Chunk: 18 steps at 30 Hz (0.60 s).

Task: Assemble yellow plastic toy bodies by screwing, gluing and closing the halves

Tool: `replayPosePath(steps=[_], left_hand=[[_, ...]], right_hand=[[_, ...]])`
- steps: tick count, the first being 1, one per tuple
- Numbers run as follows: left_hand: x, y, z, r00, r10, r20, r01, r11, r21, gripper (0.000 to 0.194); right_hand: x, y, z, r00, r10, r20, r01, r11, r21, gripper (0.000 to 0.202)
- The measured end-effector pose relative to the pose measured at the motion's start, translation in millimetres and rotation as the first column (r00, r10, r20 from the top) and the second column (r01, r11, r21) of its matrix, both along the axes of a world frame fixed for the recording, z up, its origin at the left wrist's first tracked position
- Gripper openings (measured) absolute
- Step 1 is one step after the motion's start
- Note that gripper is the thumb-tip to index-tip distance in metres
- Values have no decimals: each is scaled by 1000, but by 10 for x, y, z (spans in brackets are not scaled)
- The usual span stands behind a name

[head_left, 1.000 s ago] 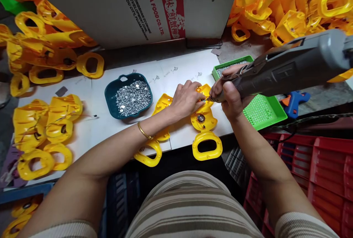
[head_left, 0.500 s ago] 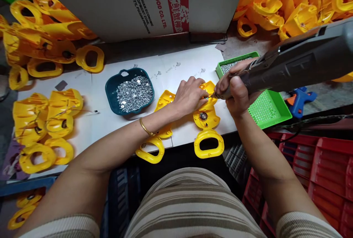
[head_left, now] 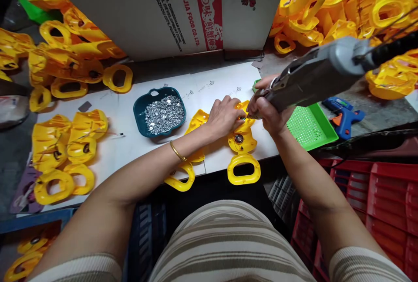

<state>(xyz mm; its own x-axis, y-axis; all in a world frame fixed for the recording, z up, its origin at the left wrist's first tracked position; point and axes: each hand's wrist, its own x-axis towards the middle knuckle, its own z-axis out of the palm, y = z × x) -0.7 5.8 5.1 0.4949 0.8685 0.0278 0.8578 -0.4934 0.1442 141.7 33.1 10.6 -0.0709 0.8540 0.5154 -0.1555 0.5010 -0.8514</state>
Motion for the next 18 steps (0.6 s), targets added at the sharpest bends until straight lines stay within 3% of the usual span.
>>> replayPosePath(steps=[5,8,11,14,18], left_hand=[[27,12,-2,1000,21,9,-21,998,-56,19],[-46,-24,81,998,7,66,-2,997,-73,26],[-353,-216,243,987,-84,141,91,995,-45,48],[-828,-533,374,976,-203,84,212,970,-120,62],[-1252,-849,328,989,-141,-36,134,979,-153,73]], right_hand=[[120,-323,302,983,39,-181,-22,995,99,21],[247,-484,394,968,22,-251,3,995,101,17],[397,-567,313,976,-49,-213,62,996,56,19],[509,-591,151,987,-77,-140,76,997,-14,22],[551,-593,15,994,-69,-79,66,997,-40,28]])
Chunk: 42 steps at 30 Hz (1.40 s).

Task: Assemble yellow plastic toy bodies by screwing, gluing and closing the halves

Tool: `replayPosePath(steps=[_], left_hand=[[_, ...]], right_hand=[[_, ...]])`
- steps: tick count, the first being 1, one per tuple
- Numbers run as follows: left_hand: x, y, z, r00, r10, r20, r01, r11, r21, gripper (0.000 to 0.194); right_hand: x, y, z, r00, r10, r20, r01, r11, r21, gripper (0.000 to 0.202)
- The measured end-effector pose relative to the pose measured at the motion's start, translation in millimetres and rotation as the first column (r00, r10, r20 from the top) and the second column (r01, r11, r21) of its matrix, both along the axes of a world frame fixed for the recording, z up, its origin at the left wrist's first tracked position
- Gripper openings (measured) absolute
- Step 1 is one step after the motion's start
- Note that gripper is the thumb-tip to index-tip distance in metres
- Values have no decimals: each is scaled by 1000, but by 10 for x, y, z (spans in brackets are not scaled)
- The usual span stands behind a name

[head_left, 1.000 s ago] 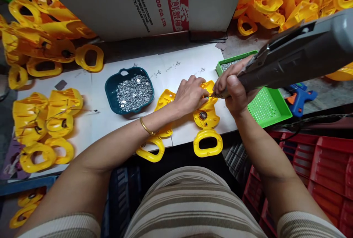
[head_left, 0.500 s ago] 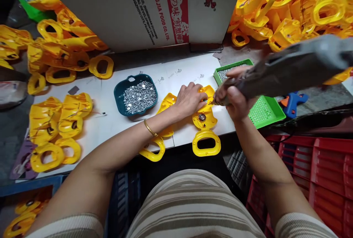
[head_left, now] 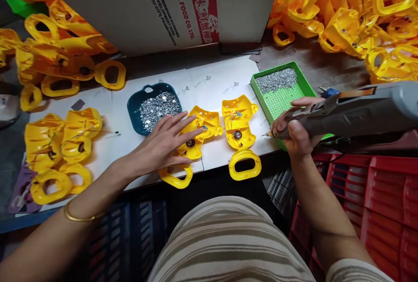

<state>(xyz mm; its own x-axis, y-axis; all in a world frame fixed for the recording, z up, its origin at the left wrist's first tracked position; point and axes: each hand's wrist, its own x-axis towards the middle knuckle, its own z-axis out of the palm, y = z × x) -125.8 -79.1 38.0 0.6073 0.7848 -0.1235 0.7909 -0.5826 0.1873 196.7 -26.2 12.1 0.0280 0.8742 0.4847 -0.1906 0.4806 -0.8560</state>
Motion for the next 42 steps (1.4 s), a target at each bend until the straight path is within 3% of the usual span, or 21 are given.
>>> replayPosePath(steps=[3,10,12,16,21,24,26,28,30,32,33,35,37,42], left_hand=[[22,-8,-138,999,30,17,-31,1000,7,75],[493,137,-305,959,239,152,-262,953,153,67],[639,86,-315,966,178,189,-216,954,208,58],[875,-52,-373,978,-110,175,72,975,211,45],[964,-202,-520,984,-99,147,74,984,163,47],[966,-253,-509,985,-86,151,55,979,198,51],[875,-218,-433,980,-69,185,11,955,295,47],[634,-95,-343,965,11,261,-129,888,441,38],[250,123,-288,915,209,344,-373,764,527,35],[-183,385,-290,877,377,298,-481,680,554,44],[-379,502,-306,878,433,202,-467,688,555,52],[-668,654,-336,888,459,-29,-401,804,439,58],[-794,677,-341,872,473,-128,-418,854,311,53],[-687,527,-270,842,539,-34,-524,831,186,34]], right_hand=[[-13,-20,8,1000,-15,20,15,1000,2,28],[-19,-172,107,998,-68,18,68,997,-30,26],[-12,-203,100,998,-57,22,58,998,-33,26],[10,-216,75,998,-37,57,40,998,-53,27],[52,-184,57,998,-20,65,25,997,-68,33],[77,-154,17,998,-26,57,30,997,-66,37],[94,-140,-14,998,-7,55,11,998,-68,39],[114,-133,-41,997,19,70,-14,997,-75,35],[142,-135,-63,994,32,108,-24,997,-77,27],[180,-146,-80,987,28,156,-17,997,-74,27],[201,-156,-88,984,18,176,-5,997,-73,29],[243,-189,-99,982,-28,187,40,997,-65,35],[282,-234,-101,985,-80,152,88,995,-49,41],[350,-348,-93,992,-114,61,118,991,-67,46]])
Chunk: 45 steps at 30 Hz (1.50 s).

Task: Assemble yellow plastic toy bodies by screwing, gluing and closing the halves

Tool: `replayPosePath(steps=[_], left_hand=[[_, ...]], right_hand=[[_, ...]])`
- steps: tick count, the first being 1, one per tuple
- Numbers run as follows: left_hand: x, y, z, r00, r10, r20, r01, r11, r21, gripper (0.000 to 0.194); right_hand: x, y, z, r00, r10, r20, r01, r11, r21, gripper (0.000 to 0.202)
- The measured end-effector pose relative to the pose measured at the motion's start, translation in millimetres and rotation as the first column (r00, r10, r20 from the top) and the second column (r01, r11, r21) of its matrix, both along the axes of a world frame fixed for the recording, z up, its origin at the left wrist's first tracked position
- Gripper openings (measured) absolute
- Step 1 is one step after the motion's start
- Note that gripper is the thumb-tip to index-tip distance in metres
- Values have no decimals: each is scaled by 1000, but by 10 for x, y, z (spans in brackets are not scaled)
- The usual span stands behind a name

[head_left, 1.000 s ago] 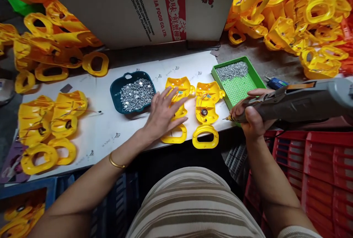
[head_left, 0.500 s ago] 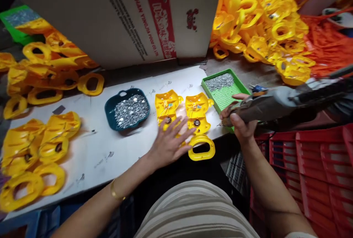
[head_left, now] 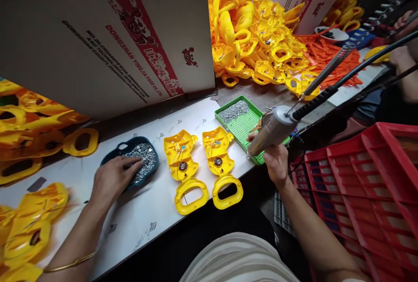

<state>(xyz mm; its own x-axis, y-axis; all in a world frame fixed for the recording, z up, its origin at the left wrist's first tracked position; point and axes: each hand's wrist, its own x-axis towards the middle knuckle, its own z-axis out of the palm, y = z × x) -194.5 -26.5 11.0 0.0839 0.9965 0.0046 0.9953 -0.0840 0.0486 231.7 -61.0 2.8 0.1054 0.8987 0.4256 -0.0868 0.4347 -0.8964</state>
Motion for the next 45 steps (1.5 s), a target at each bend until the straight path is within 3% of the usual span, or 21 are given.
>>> replayPosePath(steps=[3,7,10,13,15,17,20,23,26,29,31,33,34,35,38,40,42,45], left_hand=[[61,-18,41,1000,8,5,-8,1000,16,34],[44,0,107,994,-25,-105,24,1000,-7,46],[10,-8,134,995,-31,-98,23,997,-78,47],[-12,-28,117,1000,2,-4,-3,991,-131,39],[-9,-37,98,998,35,51,-29,994,-110,35],[15,-40,92,995,63,75,-57,996,-72,34],[78,-39,116,993,94,67,-92,995,-35,36],[128,-35,140,988,146,41,-144,989,-46,41],[121,-43,118,986,166,14,-165,984,-63,42],[84,-65,62,990,136,29,-136,991,3,41],[67,-78,28,988,140,58,-144,987,69,41],[63,-84,12,980,169,107,-181,978,108,40],[68,-87,15,970,187,153,-205,972,114,39],[77,-93,27,954,210,216,-237,965,112,38],[160,-158,119,882,253,397,-326,937,128,32],[296,-266,210,896,154,417,-261,941,214,26],[518,-423,281,921,-76,382,-57,944,325,19],[991,-676,276,796,-401,454,209,885,416,14]], right_hand=[[31,-46,-29,1000,6,16,-6,1000,-19,43],[89,-107,-107,998,1,65,1,1000,-21,44],[137,-192,-87,975,-221,20,220,975,14,44],[144,-349,81,888,-455,-72,460,881,113,32],[97,-494,241,858,-507,-84,512,831,215,28],[-1,-647,381,883,-469,-30,455,838,301,26],[-217,-795,475,969,-223,108,178,929,324,27],[-428,-779,442,978,-6,208,-51,962,267,26],[-530,-696,381,946,76,316,-159,957,244,23],[-487,-643,363,926,-5,378,-120,944,307,28],[-404,-589,359,933,-198,301,92,939,330,33],[-314,-472,334,913,-368,178,329,920,215,38],[-274,-385,311,903,-406,140,390,912,128,42],[-241,-286,281,913,-388,125,386,921,42,46],[-170,22,187,974,-170,153,186,977,-101,49],[-130,160,160,975,-67,211,97,986,-136,34],[-87,209,179,958,-34,284,76,987,-140,25],[-31,153,264,945,40,325,9,989,-148,34]])
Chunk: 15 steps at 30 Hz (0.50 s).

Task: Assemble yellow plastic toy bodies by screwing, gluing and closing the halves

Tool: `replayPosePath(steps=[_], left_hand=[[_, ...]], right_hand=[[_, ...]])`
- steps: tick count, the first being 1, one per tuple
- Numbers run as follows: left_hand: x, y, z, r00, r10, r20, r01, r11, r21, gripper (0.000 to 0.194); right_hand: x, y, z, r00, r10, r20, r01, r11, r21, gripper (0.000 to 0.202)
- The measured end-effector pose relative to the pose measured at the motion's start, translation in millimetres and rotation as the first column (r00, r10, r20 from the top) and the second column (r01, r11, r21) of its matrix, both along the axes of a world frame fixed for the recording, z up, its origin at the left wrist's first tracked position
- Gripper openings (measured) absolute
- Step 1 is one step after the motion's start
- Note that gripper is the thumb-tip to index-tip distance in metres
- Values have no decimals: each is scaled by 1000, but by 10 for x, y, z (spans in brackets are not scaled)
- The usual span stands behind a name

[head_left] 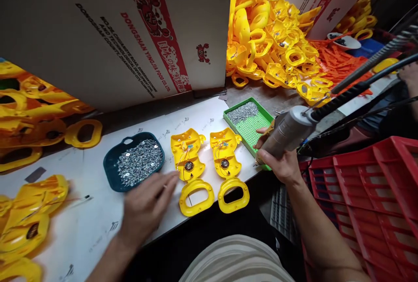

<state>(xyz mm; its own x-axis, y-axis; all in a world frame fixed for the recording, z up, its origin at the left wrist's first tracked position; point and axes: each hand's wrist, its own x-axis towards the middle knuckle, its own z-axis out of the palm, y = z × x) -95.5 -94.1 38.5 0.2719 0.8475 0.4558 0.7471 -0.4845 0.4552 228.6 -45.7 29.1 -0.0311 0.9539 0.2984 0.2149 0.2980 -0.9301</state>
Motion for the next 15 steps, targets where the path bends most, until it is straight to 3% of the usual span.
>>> replayPosePath(steps=[3,7,10,15], left_hand=[[517,-174,-125,975,-174,137,172,985,27,17],[994,-267,-255,966,-201,160,197,980,40,15],[1109,-304,-291,963,-226,148,224,974,29,17],[1078,-372,-354,963,-239,128,239,971,16,16]], right_hand=[[5,-120,92,991,108,-79,-108,994,9,38],[-100,-289,234,944,163,-288,-150,986,67,33],[-225,-393,376,886,149,-438,-111,988,111,26],[-395,-509,562,851,88,-518,-47,995,92,19]])
